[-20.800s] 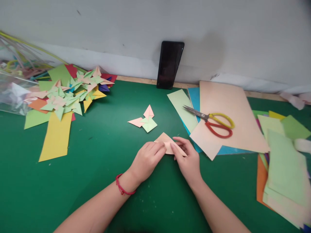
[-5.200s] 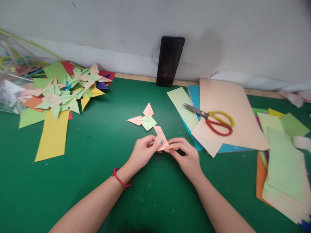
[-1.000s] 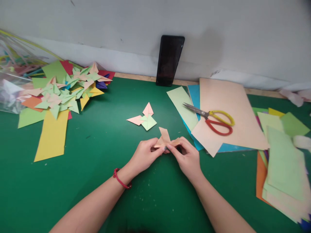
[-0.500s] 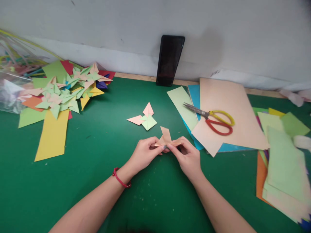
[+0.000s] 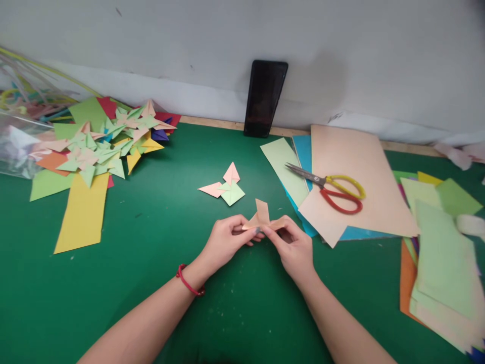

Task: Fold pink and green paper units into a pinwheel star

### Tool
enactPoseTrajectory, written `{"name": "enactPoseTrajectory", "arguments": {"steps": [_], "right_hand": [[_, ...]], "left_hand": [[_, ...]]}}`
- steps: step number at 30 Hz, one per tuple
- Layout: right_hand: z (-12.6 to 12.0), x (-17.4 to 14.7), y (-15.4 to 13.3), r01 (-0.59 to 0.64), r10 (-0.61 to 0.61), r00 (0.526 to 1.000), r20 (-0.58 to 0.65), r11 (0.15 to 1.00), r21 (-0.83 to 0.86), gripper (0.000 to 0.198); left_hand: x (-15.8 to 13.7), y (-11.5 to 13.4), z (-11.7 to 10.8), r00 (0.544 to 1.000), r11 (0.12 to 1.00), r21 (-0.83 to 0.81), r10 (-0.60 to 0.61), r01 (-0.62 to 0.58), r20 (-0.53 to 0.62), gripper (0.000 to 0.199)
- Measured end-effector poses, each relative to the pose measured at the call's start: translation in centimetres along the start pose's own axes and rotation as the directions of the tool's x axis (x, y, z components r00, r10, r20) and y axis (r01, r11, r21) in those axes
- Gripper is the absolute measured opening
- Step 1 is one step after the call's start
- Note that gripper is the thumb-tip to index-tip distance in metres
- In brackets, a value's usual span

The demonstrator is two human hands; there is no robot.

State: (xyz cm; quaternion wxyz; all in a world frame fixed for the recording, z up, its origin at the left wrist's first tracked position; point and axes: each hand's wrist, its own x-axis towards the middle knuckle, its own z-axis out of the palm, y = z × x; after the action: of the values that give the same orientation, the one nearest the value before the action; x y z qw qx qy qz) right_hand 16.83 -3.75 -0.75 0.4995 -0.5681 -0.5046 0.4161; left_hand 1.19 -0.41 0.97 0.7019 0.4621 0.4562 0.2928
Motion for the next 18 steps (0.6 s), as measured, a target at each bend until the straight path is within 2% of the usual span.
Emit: {"name": "enactPoseTrajectory", "arguments": {"steps": [6,18], "right_hand": [[0.03,0.05,-0.04,-0.008,0.008,1.0,-0.005,1.0,0.011,0.008],[0.05,0.21,-0.05,-0.063,0.064,0.997,-0.033,0.997,0.045,0.008]], "left_hand": [[0.09,-0.04,0.12,1.0,1.0,-0.015,-0.008,0.008,-0.024,0.02],[0.26,0.09,-0.05,0.998,0.996,-0.073,-0.058,0.06,0.023,0.02]]}}
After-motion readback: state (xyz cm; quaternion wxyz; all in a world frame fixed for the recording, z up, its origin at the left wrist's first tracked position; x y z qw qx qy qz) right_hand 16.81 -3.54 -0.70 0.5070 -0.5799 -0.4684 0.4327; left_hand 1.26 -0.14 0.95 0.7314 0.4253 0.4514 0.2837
